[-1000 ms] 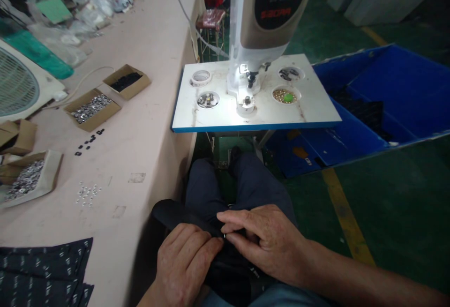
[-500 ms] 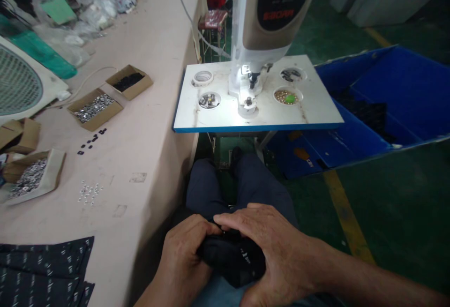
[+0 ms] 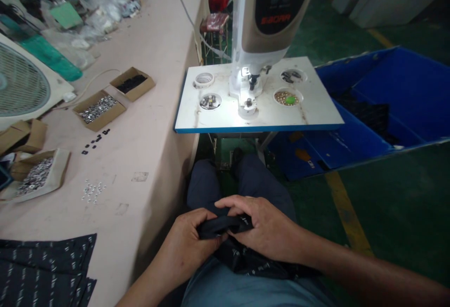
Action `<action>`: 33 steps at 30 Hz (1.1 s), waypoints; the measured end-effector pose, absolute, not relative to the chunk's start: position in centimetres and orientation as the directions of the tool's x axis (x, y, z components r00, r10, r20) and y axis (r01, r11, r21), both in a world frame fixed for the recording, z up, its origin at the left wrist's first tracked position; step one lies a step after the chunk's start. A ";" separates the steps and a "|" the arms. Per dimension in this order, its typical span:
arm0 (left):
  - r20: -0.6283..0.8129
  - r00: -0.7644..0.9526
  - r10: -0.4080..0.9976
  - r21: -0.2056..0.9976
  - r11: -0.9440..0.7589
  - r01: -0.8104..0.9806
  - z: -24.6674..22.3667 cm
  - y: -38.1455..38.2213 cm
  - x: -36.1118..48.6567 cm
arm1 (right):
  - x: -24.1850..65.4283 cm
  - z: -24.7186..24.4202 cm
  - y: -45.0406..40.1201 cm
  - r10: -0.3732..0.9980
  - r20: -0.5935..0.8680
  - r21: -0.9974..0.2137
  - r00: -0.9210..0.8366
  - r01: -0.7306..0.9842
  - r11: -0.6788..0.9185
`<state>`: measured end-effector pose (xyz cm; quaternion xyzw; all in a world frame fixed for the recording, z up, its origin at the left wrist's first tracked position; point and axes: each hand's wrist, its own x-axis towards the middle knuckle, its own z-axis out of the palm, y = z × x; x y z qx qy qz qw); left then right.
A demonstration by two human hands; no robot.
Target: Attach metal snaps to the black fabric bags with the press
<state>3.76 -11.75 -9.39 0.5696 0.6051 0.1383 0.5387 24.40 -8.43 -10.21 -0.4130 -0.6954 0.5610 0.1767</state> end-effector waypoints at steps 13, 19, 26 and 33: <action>-0.688 0.415 0.595 0.716 0.649 0.257 -9.1 -10.1 2.6 | 24.2 -10.3 -6.5 0.634 -0.449 -0.869 -0.629 0.143 -0.474; -0.720 0.373 0.585 0.675 0.716 0.181 -9.3 -10.2 3.2 | 24.3 -10.6 -6.2 0.656 -0.436 -0.879 -0.615 0.137 -0.457; -0.720 0.321 0.615 0.669 0.739 0.084 -10.0 -10.3 4.1 | 24.4 -11.0 -5.7 0.684 -0.436 -0.891 -0.585 0.178 -0.417; -0.686 0.295 0.666 0.664 0.738 -0.121 -11.4 -10.6 4.6 | 24.3 -11.1 -4.7 0.706 -0.418 -0.906 -0.572 0.208 -0.368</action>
